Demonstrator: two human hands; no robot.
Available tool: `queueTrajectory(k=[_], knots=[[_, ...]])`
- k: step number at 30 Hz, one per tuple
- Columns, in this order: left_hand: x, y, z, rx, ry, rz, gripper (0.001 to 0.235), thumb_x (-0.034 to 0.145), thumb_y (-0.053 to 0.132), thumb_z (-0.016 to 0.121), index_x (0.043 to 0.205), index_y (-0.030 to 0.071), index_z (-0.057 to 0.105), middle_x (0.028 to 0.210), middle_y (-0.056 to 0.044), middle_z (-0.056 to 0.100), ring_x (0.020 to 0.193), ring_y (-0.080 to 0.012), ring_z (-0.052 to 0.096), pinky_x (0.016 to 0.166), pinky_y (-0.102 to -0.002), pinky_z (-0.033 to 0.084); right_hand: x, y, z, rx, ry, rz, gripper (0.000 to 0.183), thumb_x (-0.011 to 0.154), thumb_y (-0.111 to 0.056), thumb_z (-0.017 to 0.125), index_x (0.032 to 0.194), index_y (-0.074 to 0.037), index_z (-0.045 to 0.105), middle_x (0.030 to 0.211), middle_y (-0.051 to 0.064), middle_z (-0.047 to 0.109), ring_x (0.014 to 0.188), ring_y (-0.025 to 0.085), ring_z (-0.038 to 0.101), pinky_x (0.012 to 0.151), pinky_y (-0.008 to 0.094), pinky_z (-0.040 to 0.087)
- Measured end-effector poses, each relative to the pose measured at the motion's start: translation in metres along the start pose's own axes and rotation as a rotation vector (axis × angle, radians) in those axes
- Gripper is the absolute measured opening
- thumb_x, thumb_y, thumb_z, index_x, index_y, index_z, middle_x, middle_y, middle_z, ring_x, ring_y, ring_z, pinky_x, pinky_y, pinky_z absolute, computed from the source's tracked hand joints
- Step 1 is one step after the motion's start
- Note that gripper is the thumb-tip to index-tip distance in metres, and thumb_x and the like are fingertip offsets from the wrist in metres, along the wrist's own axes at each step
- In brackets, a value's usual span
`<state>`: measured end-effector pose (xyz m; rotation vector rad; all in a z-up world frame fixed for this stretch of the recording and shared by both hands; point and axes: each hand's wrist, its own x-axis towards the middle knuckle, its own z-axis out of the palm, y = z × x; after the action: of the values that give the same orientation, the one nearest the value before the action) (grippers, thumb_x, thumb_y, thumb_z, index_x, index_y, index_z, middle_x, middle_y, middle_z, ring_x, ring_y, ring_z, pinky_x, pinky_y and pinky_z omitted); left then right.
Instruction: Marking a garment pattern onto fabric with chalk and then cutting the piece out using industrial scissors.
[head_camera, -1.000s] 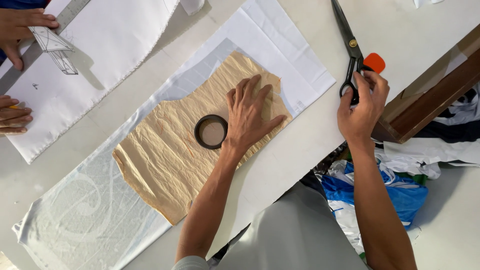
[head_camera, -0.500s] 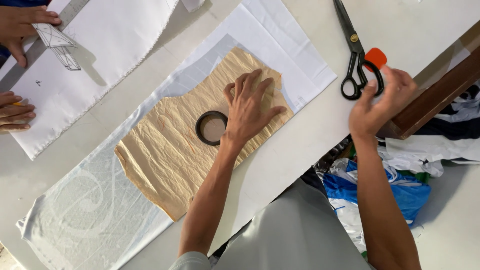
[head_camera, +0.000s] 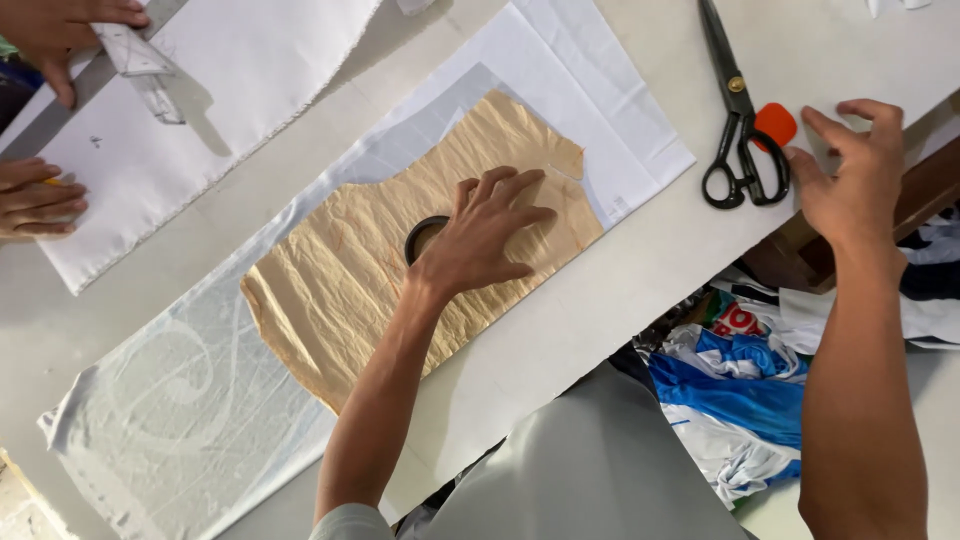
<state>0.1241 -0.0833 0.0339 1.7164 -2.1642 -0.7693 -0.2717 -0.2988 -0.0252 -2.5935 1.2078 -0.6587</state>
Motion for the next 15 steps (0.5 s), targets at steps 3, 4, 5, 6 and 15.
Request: queueTrajectory(k=[3, 4, 5, 6, 15], knots=[[0.001, 0.002, -0.003, 0.018, -0.030, -0.008, 0.067, 0.069, 0.032, 0.093, 0.130, 0.022, 0.066, 0.160, -0.009, 0.036, 0.145, -0.0342, 0.026, 0.111, -0.061, 0.025, 0.003, -0.006, -0.006, -0.003, -0.036, 0.029, 0.043, 0.102, 0.004, 0.091, 0.142, 0.010, 0.077, 0.141, 0.021, 0.047, 0.093, 0.035, 0.059, 0.068, 0.049, 0.058], [0.001, 0.003, -0.004, 0.020, -0.034, -0.013, 0.070, 0.069, 0.032, 0.093, 0.131, 0.022, 0.065, 0.160, -0.010, 0.036, 0.145, -0.0344, 0.026, 0.111, -0.061, 0.024, 0.006, -0.009, -0.009, 0.013, -0.076, 0.057, 0.044, 0.104, 0.004, 0.087, 0.146, 0.006, 0.075, 0.141, 0.020, 0.046, 0.089, 0.034, 0.060, 0.067, 0.048, 0.056], [0.002, 0.003, -0.005, 0.021, -0.037, -0.018, 0.072, 0.068, 0.033, 0.093, 0.133, 0.022, 0.064, 0.160, -0.010, 0.036, 0.145, -0.0346, 0.027, 0.111, -0.060, 0.023, 0.009, -0.013, -0.011, 0.030, -0.115, 0.085, 0.046, 0.106, 0.003, 0.083, 0.150, 0.002, 0.072, 0.141, 0.020, 0.046, 0.084, 0.033, 0.060, 0.065, 0.046, 0.055], [0.002, 0.003, -0.006, 0.020, -0.038, -0.011, 0.072, 0.068, 0.033, 0.093, 0.133, 0.022, 0.064, 0.160, -0.010, 0.036, 0.145, -0.0346, 0.027, 0.111, -0.060, 0.023, 0.013, -0.017, -0.013, 0.025, -0.113, 0.090, 0.046, 0.106, 0.003, 0.083, 0.150, 0.002, 0.072, 0.141, 0.020, 0.046, 0.084, 0.033, 0.060, 0.065, 0.046, 0.055], [0.002, 0.005, -0.005, 0.032, -0.039, -0.040, 0.072, 0.067, 0.030, 0.093, 0.132, 0.022, 0.062, 0.159, -0.007, 0.037, 0.144, -0.0341, 0.028, 0.112, -0.059, 0.022, 0.022, -0.016, -0.016, 0.110, -0.302, 0.053, 0.059, 0.096, 0.008, 0.078, 0.153, -0.004, 0.065, 0.140, 0.021, 0.041, 0.098, 0.037, 0.047, 0.077, 0.049, 0.049]])
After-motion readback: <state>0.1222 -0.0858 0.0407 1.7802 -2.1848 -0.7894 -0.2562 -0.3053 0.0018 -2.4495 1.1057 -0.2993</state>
